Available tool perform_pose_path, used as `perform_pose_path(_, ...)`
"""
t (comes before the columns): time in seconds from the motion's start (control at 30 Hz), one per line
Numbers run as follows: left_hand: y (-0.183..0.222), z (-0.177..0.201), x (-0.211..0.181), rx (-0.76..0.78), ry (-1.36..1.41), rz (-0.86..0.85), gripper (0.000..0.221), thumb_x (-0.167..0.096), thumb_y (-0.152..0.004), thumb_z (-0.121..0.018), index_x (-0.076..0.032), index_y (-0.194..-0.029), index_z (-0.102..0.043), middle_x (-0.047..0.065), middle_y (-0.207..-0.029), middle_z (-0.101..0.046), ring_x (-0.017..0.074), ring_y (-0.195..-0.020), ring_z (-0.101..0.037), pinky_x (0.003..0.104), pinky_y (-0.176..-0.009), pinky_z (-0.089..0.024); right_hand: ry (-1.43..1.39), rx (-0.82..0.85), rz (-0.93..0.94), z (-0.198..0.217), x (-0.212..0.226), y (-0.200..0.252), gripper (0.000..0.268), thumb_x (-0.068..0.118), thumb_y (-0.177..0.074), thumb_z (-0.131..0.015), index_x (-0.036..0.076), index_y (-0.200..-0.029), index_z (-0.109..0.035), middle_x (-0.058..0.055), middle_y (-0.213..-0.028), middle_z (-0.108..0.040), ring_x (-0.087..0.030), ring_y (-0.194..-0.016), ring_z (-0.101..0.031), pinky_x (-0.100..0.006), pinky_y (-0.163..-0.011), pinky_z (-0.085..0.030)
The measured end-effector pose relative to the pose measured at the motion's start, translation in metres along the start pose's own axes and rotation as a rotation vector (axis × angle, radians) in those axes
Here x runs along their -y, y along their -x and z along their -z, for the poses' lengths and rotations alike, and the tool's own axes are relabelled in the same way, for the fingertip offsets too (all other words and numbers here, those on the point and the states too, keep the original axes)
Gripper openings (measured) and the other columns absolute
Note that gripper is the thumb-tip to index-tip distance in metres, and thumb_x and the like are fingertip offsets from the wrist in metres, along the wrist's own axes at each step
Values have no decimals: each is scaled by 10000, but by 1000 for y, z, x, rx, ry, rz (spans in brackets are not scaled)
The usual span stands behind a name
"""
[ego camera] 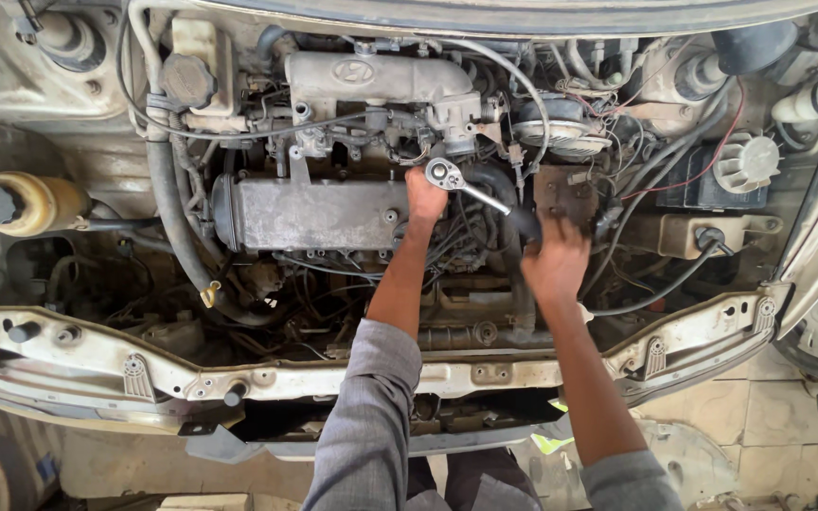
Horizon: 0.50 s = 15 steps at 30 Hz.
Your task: The person works inside the engine bay of a car, using a ratchet and socket to tighten or loosen bolts on various engine components, including parts near the radiator and cylinder head.
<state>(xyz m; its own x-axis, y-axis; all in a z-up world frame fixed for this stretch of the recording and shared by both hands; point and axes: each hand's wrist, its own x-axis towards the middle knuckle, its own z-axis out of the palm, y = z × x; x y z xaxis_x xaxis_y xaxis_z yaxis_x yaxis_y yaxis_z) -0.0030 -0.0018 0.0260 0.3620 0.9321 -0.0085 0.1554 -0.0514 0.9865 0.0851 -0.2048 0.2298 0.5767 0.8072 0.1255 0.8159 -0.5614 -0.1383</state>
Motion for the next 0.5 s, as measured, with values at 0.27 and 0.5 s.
perform_pose_path(0.27, 8, -11, 34, -18, 33, 73, 94, -11, -816, -655, 31, -732, -655, 168, -640, -627, 239, -565, -602, 410, -554, -461, -313, 398, -127, -4, 101, 87, 699, 360, -799, -843, 3, -1332, -565, -212, -1162, -652, -379, -809, -711, -473, -653, -594)
perform_pose_path(0.5, 3, -12, 34, -101, -84, -142, 120, -65, -721, -744, 38, -781, -722, 215, -705, -703, 328, -658, -705, 414, -627, -554, -183, 107, -46, 1, 50, 63, 647, 167, -692, -827, 66, -1309, -660, -200, -1164, -665, -428, -1100, -627, -524, -926, -532)
